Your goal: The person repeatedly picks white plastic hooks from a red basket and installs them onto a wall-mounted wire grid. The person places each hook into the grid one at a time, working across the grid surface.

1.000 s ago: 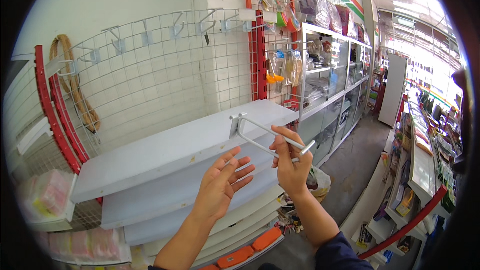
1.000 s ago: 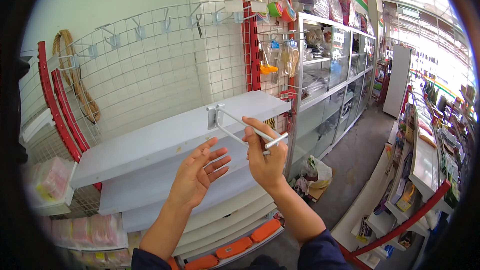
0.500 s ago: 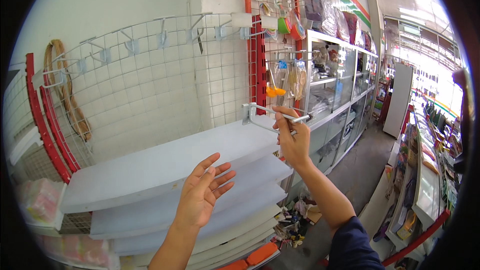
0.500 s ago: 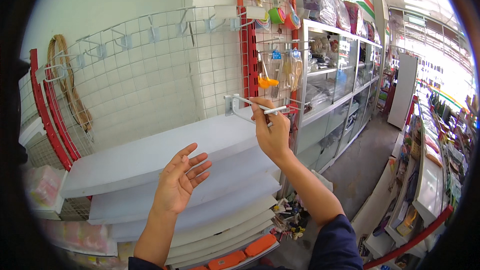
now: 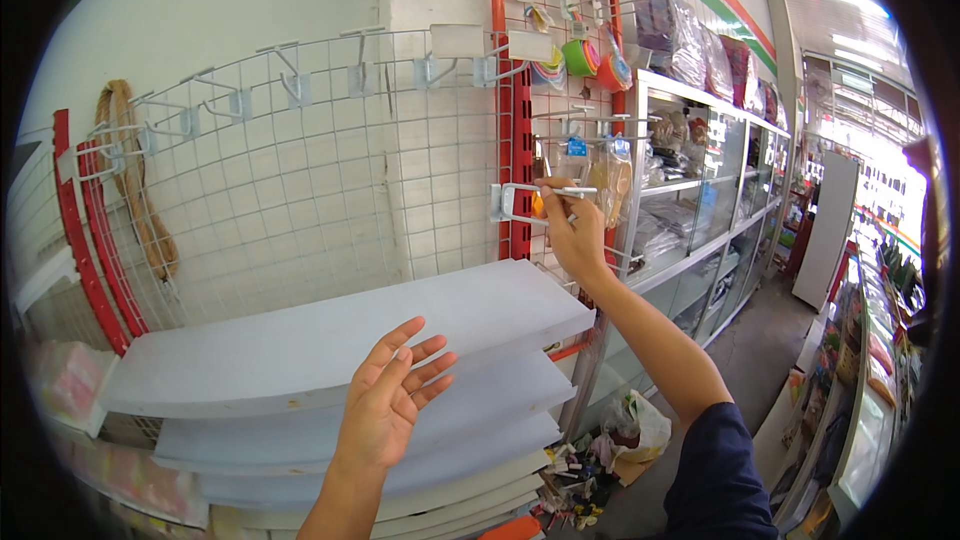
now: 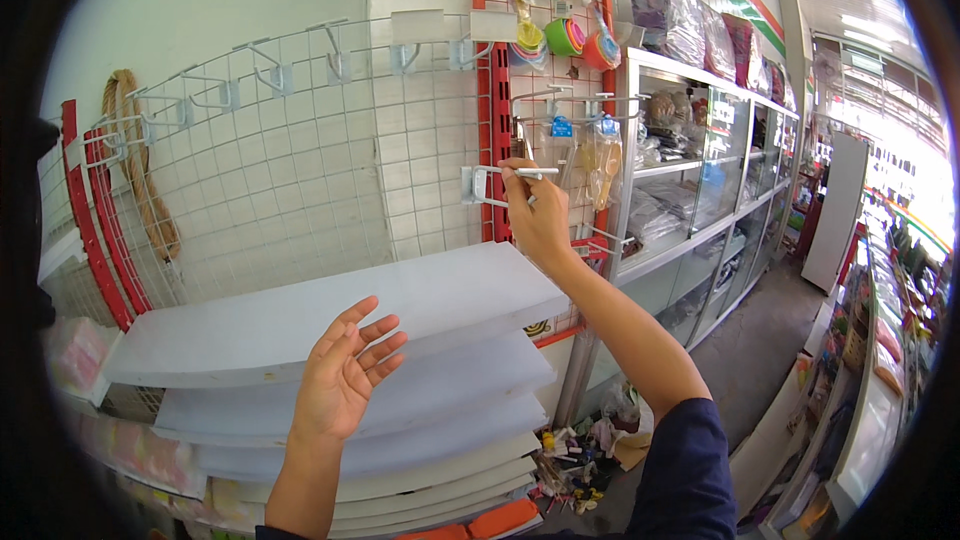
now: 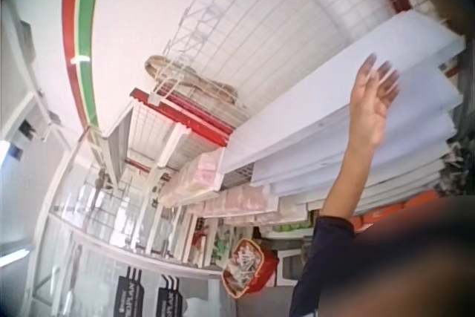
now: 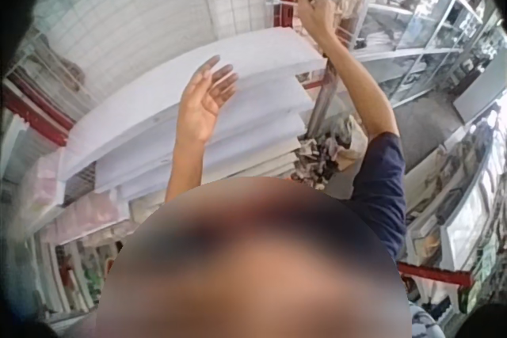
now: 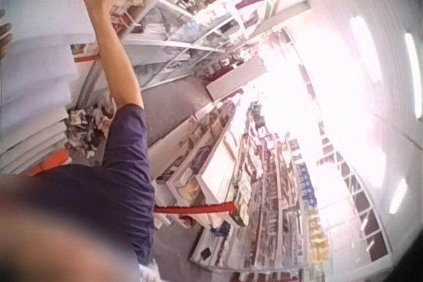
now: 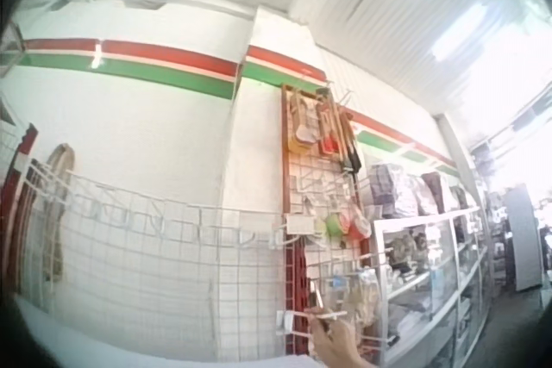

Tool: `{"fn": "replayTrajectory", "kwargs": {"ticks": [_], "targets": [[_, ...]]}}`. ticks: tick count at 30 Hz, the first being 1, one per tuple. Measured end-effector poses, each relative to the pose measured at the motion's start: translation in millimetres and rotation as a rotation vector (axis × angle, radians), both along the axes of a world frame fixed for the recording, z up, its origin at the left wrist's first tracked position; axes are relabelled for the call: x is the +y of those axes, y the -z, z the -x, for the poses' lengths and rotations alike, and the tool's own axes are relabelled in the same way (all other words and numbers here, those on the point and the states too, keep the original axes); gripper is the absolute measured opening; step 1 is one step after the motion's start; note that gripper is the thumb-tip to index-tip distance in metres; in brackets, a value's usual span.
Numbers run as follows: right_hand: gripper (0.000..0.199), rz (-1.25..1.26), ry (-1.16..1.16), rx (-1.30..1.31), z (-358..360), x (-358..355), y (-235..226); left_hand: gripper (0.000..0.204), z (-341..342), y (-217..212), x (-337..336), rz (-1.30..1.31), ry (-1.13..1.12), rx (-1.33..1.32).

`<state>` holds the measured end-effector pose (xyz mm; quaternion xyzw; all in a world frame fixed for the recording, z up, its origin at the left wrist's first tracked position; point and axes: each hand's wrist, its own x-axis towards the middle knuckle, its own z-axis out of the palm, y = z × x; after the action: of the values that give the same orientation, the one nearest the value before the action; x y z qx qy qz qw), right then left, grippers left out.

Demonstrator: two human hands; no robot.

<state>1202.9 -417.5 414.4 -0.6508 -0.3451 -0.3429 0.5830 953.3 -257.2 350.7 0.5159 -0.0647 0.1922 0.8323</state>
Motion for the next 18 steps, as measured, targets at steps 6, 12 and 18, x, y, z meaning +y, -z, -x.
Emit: {"fn": "replayTrajectory", "kwargs": {"ticks": [6,12,18], "targets": [[0.018,0.041,-0.036,-0.129,-46,20,-12,0.041,-6,5,-17,0.010,-0.102,-0.016],[0.016,0.047,-0.056,-0.221,-67,45,-13,0.040,-8,4,-25,0.008,-0.130,-0.011],[0.014,0.006,-0.070,-0.294,-81,65,-12,0.040,-9,2,-25,-0.005,-0.117,0.000]]}}
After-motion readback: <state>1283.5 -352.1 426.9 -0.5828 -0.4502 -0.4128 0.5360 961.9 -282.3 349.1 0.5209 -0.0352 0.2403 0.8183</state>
